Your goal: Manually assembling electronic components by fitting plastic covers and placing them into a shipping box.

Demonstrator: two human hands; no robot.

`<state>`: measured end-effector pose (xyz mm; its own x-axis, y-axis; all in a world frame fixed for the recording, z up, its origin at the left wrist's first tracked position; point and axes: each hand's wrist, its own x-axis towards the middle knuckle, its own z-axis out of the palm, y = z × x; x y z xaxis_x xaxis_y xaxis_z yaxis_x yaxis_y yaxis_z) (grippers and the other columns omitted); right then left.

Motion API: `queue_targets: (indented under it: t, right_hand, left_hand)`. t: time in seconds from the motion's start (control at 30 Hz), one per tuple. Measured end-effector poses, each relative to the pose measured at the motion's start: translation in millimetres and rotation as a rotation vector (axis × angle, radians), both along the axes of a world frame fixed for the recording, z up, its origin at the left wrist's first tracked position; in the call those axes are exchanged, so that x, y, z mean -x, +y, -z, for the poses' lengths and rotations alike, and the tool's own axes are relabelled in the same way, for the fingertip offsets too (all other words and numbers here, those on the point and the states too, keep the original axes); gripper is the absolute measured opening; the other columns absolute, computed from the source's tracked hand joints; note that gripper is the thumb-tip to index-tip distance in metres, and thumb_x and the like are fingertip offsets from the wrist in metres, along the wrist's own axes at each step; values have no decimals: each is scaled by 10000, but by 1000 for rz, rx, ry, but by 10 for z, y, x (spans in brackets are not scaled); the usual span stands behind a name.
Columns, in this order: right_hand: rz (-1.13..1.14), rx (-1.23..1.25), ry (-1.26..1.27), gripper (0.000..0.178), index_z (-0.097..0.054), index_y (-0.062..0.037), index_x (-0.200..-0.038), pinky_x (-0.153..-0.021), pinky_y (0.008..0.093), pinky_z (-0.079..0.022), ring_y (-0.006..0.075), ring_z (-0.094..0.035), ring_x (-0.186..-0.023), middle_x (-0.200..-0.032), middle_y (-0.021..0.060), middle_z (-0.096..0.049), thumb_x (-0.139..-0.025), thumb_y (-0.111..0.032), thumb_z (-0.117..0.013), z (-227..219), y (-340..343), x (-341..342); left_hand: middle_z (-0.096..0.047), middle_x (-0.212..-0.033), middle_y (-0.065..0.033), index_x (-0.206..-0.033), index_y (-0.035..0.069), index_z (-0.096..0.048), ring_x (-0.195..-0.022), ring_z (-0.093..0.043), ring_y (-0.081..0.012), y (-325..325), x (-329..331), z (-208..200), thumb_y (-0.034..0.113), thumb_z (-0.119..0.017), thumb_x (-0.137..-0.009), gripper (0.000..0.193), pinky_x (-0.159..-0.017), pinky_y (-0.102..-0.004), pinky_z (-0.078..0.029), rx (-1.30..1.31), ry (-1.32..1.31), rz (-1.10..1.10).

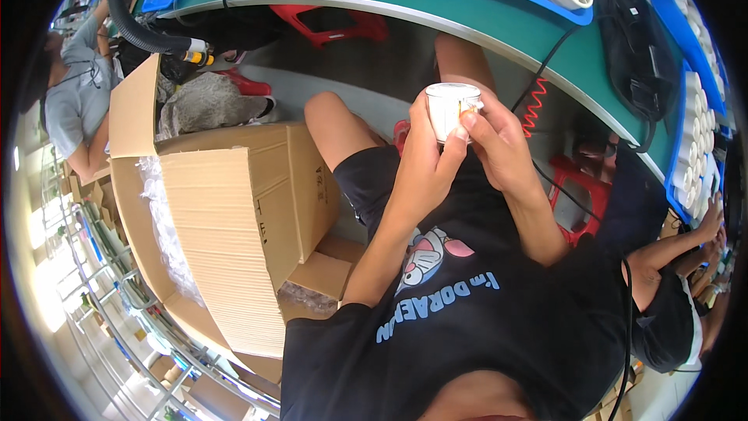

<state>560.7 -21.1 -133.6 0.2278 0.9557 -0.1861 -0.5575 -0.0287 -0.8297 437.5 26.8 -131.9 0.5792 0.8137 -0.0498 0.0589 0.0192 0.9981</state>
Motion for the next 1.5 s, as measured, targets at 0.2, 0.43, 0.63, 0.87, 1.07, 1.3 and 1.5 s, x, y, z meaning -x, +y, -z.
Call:
queue_targets:
  t: [0.2,0.43,0.63,0.87,1.07,1.3,1.5]
  right_hand:
    - [53,351,106,228,-581,-38,-1069,-616,217,-438,80,-555,-733,-892,9,-608,-973,-244,-562,801,-357,-351]
    - [139,390,189,265,-592,-20,-1037,-518,234,-430,107,-581,-645,-824,39,-620,-922,-255,-628,1424,-597,-318]
    - [188,360,208,224,-584,-20,-1052,-524,229,-388,86,-510,-628,-804,22,-579,-965,-225,-557,1221,-581,-436]
    - [198,414,214,263,-567,-5,-1089,-550,236,-390,87,-510,-663,-854,35,-586,-965,-237,-558,1122,-538,-404]
    - [99,310,305,349,-525,-9,-1214,-765,279,-520,143,-616,-913,-1065,70,-615,-959,-242,-575,1135,-659,-492]
    - [-210,152,-50,471,-486,10,-1297,-907,308,-488,163,-597,-1046,-1132,79,-612,-894,-151,-669,997,-830,-320]
    - [-125,-57,-402,411,-503,35,-1196,-703,303,-529,158,-638,-809,-987,130,-653,-901,-199,-670,201,-747,-239]
  left_hand:
    - [-552,-1106,-103,-1296,-22,-392,-945,-561,-151,-223,-312,1057,197,-465,-1005,372,-800,-265,-476,360,-25,140]
    - [-571,-1036,-80,-1237,4,-449,-811,-583,-129,-381,-441,1506,230,-430,-1029,308,-685,-262,-502,550,-46,125]
    - [-581,-1034,-90,-1250,0,-436,-786,-600,-139,-358,-576,1535,178,-379,-1024,293,-661,-267,-502,564,-62,219]
    - [-565,-1102,-117,-1268,-16,-421,-858,-603,-164,-361,-586,1515,172,-366,-1018,317,-711,-283,-518,569,1,158]
    - [-546,-1137,-99,-1272,2,-417,-1006,-557,-147,-291,-455,1515,168,-437,-993,325,-820,-271,-493,579,-15,268]
    - [-511,-1235,-120,-1381,-20,-301,-1110,-525,-181,-104,-31,757,146,-601,-934,563,-959,-320,-431,430,126,585]
    - [-447,-1294,-148,-1463,-6,-149,-1126,-511,-214,-195,188,106,82,-496,-961,616,-968,-312,-417,98,203,533]
